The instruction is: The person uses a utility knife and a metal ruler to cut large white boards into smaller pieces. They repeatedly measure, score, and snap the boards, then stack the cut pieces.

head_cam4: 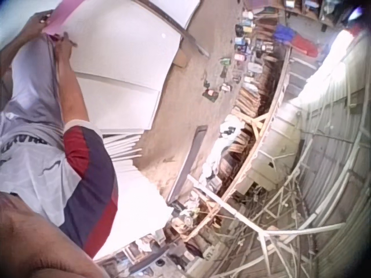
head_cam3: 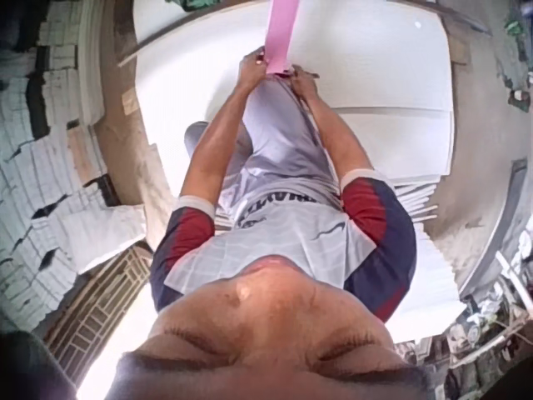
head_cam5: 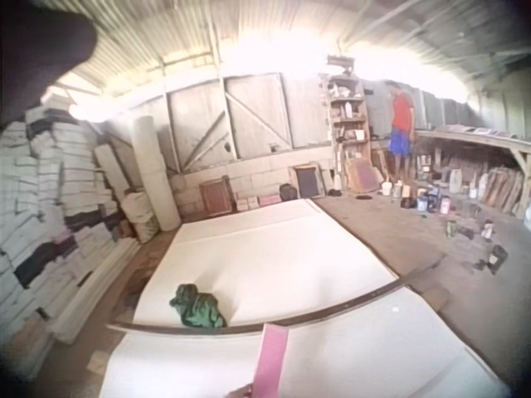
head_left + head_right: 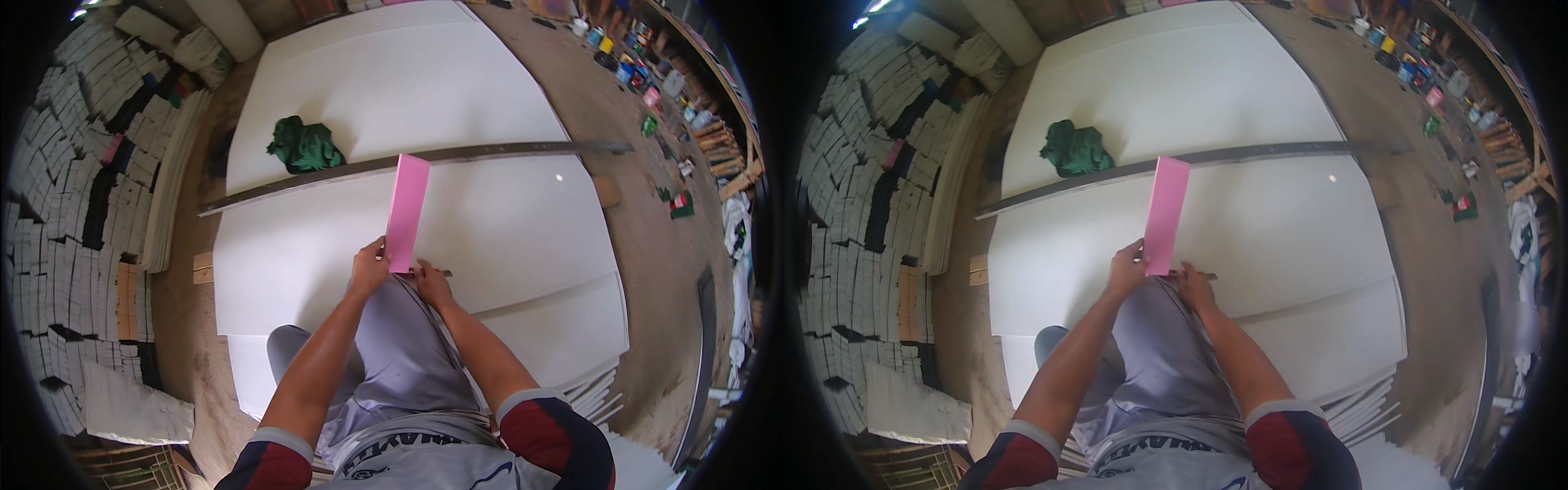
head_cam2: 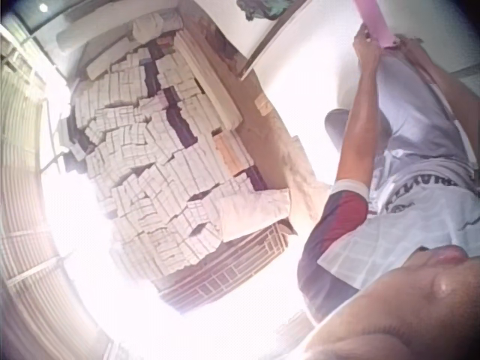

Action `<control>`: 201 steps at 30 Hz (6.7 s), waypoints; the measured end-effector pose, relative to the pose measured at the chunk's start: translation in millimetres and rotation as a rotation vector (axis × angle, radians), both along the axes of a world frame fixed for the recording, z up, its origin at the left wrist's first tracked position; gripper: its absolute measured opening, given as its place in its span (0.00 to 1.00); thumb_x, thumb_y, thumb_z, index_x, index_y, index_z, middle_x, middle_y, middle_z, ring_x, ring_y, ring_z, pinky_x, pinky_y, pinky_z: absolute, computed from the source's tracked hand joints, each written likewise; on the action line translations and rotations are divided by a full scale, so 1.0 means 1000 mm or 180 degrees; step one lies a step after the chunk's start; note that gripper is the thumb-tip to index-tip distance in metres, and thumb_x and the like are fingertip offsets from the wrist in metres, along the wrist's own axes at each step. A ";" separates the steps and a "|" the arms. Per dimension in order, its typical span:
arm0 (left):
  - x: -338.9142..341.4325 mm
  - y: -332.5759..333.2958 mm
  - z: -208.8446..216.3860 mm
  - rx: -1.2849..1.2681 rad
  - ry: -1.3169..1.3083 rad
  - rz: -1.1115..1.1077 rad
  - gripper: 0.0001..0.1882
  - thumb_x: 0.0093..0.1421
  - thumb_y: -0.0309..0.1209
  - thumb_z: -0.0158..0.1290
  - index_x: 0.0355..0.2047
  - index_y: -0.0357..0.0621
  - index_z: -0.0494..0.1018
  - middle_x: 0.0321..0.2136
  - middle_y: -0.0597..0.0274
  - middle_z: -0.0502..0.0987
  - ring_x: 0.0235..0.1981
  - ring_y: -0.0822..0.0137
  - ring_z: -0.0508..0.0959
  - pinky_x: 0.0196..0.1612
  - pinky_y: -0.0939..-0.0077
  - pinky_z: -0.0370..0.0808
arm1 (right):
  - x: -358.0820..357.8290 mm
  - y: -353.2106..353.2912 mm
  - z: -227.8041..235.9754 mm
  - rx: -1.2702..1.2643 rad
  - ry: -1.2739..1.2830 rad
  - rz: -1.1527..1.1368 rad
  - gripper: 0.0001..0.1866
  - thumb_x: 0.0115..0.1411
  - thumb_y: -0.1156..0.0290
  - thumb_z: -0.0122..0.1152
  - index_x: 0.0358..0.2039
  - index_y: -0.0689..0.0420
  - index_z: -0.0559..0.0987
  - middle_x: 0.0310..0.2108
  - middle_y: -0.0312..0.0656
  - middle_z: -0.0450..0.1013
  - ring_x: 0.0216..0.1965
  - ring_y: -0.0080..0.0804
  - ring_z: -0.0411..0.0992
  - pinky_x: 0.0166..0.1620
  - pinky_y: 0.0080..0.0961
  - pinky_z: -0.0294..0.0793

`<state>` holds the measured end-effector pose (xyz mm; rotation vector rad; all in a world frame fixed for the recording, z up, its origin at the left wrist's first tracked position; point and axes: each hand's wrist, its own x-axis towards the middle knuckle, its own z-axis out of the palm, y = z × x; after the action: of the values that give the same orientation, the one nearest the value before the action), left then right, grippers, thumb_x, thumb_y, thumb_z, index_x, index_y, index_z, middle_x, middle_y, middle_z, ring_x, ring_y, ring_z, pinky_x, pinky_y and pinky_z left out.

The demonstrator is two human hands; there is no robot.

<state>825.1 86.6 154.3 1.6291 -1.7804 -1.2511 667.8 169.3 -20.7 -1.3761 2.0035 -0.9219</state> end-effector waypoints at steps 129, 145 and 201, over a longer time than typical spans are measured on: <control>0.582 -0.099 -0.127 0.1139 -0.1426 0.2847 0.32 0.66 0.57 0.58 0.70 0.80 0.67 0.62 0.58 0.77 0.66 0.54 0.74 0.69 0.42 0.64 | 0.604 -0.308 0.063 -0.0536 0.2146 0.4080 0.30 0.65 0.73 0.54 0.67 0.36 0.75 0.44 0.48 0.80 0.42 0.52 0.82 0.45 0.50 0.83; 0.553 -0.076 -0.143 0.0226 -0.1753 0.3431 0.30 0.64 0.50 0.62 0.65 0.70 0.73 0.66 0.49 0.71 0.67 0.44 0.69 0.69 0.45 0.64 | 0.532 -0.283 0.103 -0.0437 0.1714 0.3395 0.21 0.67 0.65 0.61 0.61 0.48 0.79 0.42 0.49 0.80 0.43 0.55 0.82 0.46 0.51 0.81; -0.176 -0.085 -0.066 0.0429 -0.0082 -0.0686 0.25 0.67 0.42 0.62 0.57 0.37 0.77 0.51 0.49 0.83 0.50 0.58 0.82 0.53 0.64 0.78 | -0.441 0.147 -0.048 0.0204 0.0513 -0.5219 0.24 0.71 0.53 0.60 0.60 0.55 0.75 0.50 0.48 0.79 0.49 0.51 0.79 0.52 0.44 0.78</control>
<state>648.6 1.5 88.2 1.5620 -1.9681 -1.4803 226.5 316.7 -68.4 0.6036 3.0553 -1.2472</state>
